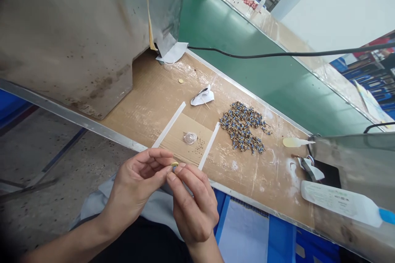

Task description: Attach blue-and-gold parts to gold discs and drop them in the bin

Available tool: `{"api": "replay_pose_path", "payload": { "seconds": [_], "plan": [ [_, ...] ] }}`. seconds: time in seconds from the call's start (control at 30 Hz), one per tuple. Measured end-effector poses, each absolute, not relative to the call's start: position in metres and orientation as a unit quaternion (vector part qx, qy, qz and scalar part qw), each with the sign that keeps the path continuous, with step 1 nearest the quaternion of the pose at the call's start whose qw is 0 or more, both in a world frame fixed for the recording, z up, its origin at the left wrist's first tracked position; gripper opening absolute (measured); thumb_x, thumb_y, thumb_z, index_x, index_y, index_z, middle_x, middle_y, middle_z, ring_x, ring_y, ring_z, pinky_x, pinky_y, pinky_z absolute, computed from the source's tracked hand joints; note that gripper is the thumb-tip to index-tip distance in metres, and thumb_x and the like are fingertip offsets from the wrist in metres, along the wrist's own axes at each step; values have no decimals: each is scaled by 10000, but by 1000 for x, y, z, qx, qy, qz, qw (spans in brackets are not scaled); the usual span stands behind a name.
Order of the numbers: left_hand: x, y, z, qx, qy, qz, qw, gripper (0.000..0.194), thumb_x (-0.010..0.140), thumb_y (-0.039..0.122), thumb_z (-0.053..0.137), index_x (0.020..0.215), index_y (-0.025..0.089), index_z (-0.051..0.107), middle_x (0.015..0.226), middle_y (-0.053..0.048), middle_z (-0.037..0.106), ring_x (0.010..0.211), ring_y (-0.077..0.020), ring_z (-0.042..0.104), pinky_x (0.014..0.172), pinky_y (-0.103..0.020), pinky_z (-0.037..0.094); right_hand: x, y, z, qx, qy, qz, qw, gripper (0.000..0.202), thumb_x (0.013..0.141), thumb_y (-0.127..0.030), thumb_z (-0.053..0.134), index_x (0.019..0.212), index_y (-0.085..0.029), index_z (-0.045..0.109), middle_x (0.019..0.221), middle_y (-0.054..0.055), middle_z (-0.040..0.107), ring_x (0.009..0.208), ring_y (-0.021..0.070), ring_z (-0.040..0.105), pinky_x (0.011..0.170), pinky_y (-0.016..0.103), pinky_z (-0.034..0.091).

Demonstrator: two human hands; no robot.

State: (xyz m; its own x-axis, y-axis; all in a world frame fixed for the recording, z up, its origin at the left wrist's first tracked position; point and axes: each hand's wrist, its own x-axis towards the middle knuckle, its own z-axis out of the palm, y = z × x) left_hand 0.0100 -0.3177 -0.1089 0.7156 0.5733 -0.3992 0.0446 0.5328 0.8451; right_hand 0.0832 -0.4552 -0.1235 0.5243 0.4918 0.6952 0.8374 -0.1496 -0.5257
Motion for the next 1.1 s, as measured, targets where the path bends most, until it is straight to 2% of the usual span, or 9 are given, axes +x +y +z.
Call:
{"api": "replay_pose_path", "payload": {
  "seconds": [0.13,0.27,0.5,0.63,0.77,0.93,1.03,1.1],
  "plan": [
    [10,-319,-110,495,335,154,787,245,887,214,911,1127,219,860,935,-19,846,862,-147,823,825,-184,667,90,-465,-116,-765,-355,-71,532,385,1035,-23,769,1340,-251,829,1224,74,847,1111,245,831,965,401,735],
    [12,-325,-104,550,318,160,755,199,891,185,880,1084,230,862,951,-12,863,895,-154,848,842,-172,684,95,-471,-113,-750,-284,36,596,263,1058,-110,795,1215,-310,864,1132,29,859,1054,209,819,887,329,702],
    [15,-343,-99,640,270,175,698,245,914,117,833,1112,256,875,986,4,856,933,-150,834,927,-199,691,94,-490,-116,-717,-232,78,652,208,1042,-148,840,1137,-326,888,1119,18,867,1054,209,822,909,322,677],
    [18,-352,-102,659,255,162,689,256,922,133,859,1139,265,886,977,7,849,949,-146,826,952,-189,673,93,-501,-118,-712,-212,66,666,197,1045,-150,835,1115,-325,889,1094,12,866,1014,205,825,896,323,680],
    [23,-361,-111,597,282,99,744,300,901,269,967,1189,251,887,1040,-8,886,961,-141,836,909,-139,663,92,-515,-124,-712,-212,10,669,205,1075,-151,799,1192,-307,861,1124,6,858,1030,180,827,956,318,695],
    [31,-382,-124,549,349,25,759,431,717,390,1110,1074,272,899,1046,45,909,920,-126,841,945,-115,658,88,-550,-138,-766,-309,-76,559,167,1182,-254,659,1240,-285,812,1297,-32,854,1199,108,809,1122,267,666],
    [35,-400,-126,591,348,-38,727,436,691,451,1106,1057,335,899,1085,89,910,972,-165,858,1024,-173,669,78,-577,-140,-789,-291,-96,533,164,1188,-278,654,1206,-304,815,1269,-67,860,1188,73,805,1145,220,642],
    [37,-410,-125,630,322,-98,700,445,706,494,1081,1101,403,896,1125,108,909,1083,-231,866,1138,-297,656,72,-599,-141,-784,-232,-100,567,148,1181,-299,669,1202,-294,815,1257,-44,858,1164,92,810,1118,239,657]
  ]
}}
